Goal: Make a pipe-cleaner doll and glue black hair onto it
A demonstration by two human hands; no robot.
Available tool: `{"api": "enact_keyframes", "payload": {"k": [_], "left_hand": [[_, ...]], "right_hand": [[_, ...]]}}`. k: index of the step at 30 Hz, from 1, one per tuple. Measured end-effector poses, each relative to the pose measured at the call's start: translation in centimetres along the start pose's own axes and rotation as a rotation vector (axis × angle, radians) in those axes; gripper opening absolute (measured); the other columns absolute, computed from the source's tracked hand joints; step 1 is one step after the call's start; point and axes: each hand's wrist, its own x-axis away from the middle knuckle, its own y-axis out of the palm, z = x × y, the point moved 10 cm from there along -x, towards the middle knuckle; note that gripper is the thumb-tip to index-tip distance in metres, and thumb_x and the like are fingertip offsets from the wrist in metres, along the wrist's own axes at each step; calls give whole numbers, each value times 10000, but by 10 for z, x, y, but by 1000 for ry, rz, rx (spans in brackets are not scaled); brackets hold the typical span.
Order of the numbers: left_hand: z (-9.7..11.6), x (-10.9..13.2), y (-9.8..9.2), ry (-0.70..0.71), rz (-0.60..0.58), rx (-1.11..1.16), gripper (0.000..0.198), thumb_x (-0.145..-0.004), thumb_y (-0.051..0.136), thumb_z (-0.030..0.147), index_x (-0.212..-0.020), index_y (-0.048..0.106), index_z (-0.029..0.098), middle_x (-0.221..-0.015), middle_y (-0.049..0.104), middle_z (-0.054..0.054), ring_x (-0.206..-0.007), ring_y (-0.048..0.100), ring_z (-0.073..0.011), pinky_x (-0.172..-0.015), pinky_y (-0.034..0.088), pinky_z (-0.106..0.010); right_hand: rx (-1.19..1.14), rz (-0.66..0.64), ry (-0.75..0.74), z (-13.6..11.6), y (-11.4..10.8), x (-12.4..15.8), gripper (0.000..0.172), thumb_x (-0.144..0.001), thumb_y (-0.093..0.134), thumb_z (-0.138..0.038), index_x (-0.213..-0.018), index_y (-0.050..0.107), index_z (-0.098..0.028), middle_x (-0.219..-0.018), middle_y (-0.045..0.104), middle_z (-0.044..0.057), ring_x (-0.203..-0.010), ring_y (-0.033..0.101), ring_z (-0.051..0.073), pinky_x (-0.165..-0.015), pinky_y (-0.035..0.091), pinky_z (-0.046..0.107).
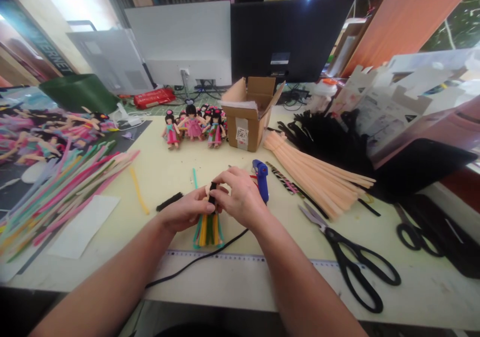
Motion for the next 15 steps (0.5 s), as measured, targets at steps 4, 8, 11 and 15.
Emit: {"api": "enact_keyframes", "payload": {"k": [4,8,11,15], "left_hand": [[-1,-1,0,-16,43,-62,244,-663,628,77,-885,564,154,-810,604,-16,-775,541,-133,-725,366,-258],[-2,-1,-3,-16,69,-97,268,-620,577,35,-861,566,151,-770,571,4,-745,505,-119,-695,344,-247],[-2,-1,-5,-15,70,-96,290,-600,563,27,-864,573,147,-779,565,-1,-763,494,-124,-709,344,-252],[-2,-1,-3,-6,40,-69,304,-594,571,27,-872,586,148,-806,593,-18,-787,504,-138,-743,359,-264]], "right_hand": [[-13,-8,9,3,4,-1,83,-786,682,-199,-868,675,-197,-867,594,37,-876,552,193,-759,429,316],[-50,-23,15,6,6,-1,82,-782,685,-184,-863,677,-193,-858,589,36,-871,552,188,-746,435,305],[-51,-24,11,6,7,-1,85,-778,689,-184,-862,679,-193,-858,593,36,-872,551,190,-748,437,307],[-45,-24,13,6,8,-2,87,-780,692,-201,-865,682,-190,-856,595,38,-880,551,196,-758,438,313]]}}
